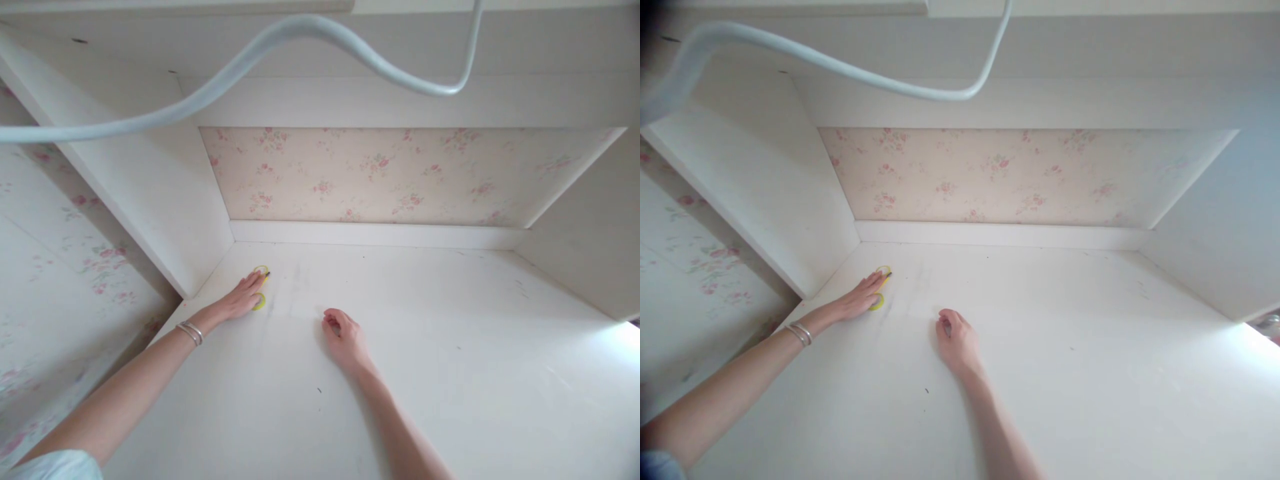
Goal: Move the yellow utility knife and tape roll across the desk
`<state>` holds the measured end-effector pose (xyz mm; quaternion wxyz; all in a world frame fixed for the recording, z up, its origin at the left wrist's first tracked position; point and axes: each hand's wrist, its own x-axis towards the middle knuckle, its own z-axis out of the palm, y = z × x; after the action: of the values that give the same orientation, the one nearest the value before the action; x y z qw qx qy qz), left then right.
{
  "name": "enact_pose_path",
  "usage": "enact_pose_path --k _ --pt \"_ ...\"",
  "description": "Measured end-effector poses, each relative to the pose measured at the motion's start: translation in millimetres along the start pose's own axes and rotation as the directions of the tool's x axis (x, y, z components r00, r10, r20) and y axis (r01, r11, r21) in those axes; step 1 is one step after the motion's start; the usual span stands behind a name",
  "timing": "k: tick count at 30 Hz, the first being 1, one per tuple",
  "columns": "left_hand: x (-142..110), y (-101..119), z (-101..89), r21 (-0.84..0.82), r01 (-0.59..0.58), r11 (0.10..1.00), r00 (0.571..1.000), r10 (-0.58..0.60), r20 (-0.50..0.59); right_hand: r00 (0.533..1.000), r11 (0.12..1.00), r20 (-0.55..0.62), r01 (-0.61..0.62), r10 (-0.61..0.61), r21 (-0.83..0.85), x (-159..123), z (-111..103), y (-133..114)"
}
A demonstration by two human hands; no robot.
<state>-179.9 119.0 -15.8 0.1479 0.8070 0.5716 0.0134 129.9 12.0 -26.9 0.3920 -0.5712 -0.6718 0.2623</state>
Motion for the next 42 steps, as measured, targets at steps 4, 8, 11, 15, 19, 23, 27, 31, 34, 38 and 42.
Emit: enact_pose_path --k 4,8,11,15,19,23,27,31,34,38,42 --pt "20.8 -14.0 -0.4 -0.003 0.03 1.0 0.999 -0.03 -0.039 1.0 1.0 -0.002 -0.005 0.005 -0.006 0.1 0.2 0.7" --pt "39.8 -29.2 -7.6 0.013 0.049 0.999 0.998 -0.048 -0.05 1.0 1.0 -0.009 -0.006 0.006 0.006 -0.3 -0.6 0.1" --pt "44.3 -35.8 -15.1 0.011 0.07 0.997 0.996 -0.069 -0.055 1.0 1.0 -0.003 -0.013 0.013 0.009 -0.3 -0.7 -0.1" --pt "36.3 -26.2 -23.4 -0.03 0.081 0.996 0.986 -0.084 -0.146 1.0 1.0 -0.006 -0.01 0.01 0.008 0.5 -0.1 2.0" --pt "13.5 25.9 -15.2 -0.191 0.033 0.981 0.927 -0.101 -0.36 1.0 1.0 0.018 -0.003 0.003 -0.028 0.3 -1.7 -0.9" --pt "-23.6 122.1 16.5 -0.407 -0.142 0.902 0.919 -0.033 -0.394 0.989 0.979 0.099 0.124 -0.109 -0.164 -7.1 -4.3 -11.9" --pt "-54.1 206.8 43.7 -0.44 -0.297 0.847 0.914 0.118 -0.388 0.931 0.863 0.245 0.347 -0.27 -0.366 -21.7 0.2 -14.6" --pt "-62.7 232.1 47.2 -0.325 -0.34 0.883 0.9 0.205 -0.385 0.931 0.79 0.295 0.343 -0.215 -0.508 -29.3 5.9 -8.5" --pt "-62.4 225.8 43.4 -0.296 -0.375 0.878 0.891 0.253 -0.376 0.928 0.795 0.296 0.35 -0.225 -0.496 -27.5 6.1 -8.0" --pt "-62.5 219.5 40.5 -0.291 -0.393 0.872 0.889 0.28 -0.363 0.931 0.814 0.283 0.343 -0.23 -0.469 -23.4 4.6 -11.4" --pt "-62.4 219.8 39.5 -0.305 -0.411 0.859 0.887 0.299 -0.352 0.944 0.863 0.246 0.308 -0.222 -0.4 -23.0 2.6 -14.3"
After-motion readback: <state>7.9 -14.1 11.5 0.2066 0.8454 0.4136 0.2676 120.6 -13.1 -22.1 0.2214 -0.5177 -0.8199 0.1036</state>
